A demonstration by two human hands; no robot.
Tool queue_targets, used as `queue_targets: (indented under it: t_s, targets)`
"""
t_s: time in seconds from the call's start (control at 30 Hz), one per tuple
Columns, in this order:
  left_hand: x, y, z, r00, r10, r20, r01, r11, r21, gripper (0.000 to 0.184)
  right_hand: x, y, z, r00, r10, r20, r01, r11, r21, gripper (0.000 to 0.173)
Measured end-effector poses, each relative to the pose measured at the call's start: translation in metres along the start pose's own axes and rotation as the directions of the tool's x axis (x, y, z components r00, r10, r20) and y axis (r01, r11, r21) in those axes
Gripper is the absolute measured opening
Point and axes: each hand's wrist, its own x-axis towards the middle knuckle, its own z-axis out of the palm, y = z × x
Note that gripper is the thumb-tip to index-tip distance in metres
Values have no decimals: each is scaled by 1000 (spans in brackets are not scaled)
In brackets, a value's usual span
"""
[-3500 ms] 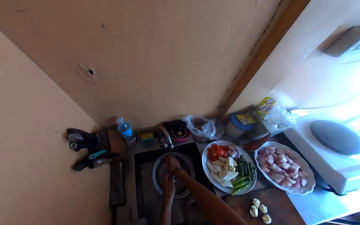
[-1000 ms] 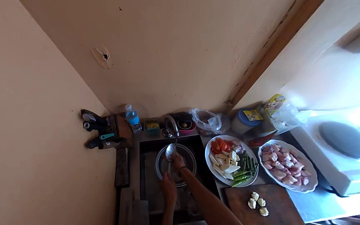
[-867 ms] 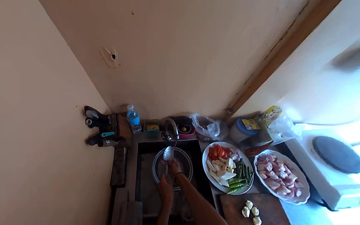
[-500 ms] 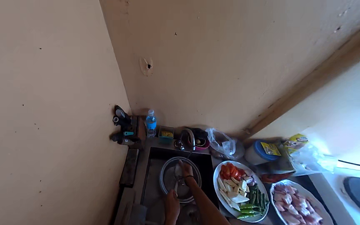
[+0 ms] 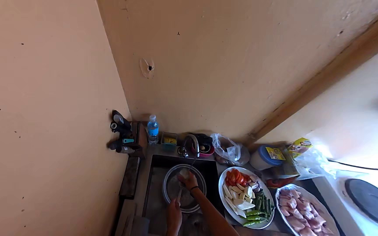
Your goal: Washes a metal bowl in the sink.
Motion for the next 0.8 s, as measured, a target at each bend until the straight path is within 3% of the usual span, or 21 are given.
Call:
queue_targets:
  t_s: [0.13, 0.23, 0.4, 0.5, 0.57, 0.67, 0.8]
  targets:
    - [-7, 9, 3, 999, -30, -19, 30, 999, 18, 33, 1, -12, 1, 996, 38, -83, -44, 997, -70, 46]
    - [-9, 13, 2, 999, -41, -22, 40, 999, -2, 32, 3, -15, 3, 986, 115, -123, -124, 990, -64, 54]
    - [-6, 9, 4, 998, -40, -52, 41, 999, 4, 31, -4, -10, 3, 975, 198, -100, -171, 959, 227, 63]
    - [0, 6, 4, 997, -36, -69, 36, 999, 6, 31, -6, 11, 8, 997, 75, -11, -61, 885, 461, 46]
    - [4, 7, 7, 996, -16, -86, 14, 1000, -25, 32, -13, 16, 18, 998, 30, 47, -53, 763, 644, 40]
    - [13, 8, 10, 996, 21, -83, -24, 999, -29, 33, -23, 12, 25, 995, -4, 104, -84, 565, 821, 55]
    - [12, -1, 12, 995, 39, -94, -40, 999, -4, 32, -28, 6, 23, 986, 52, 156, -160, 514, 843, 58]
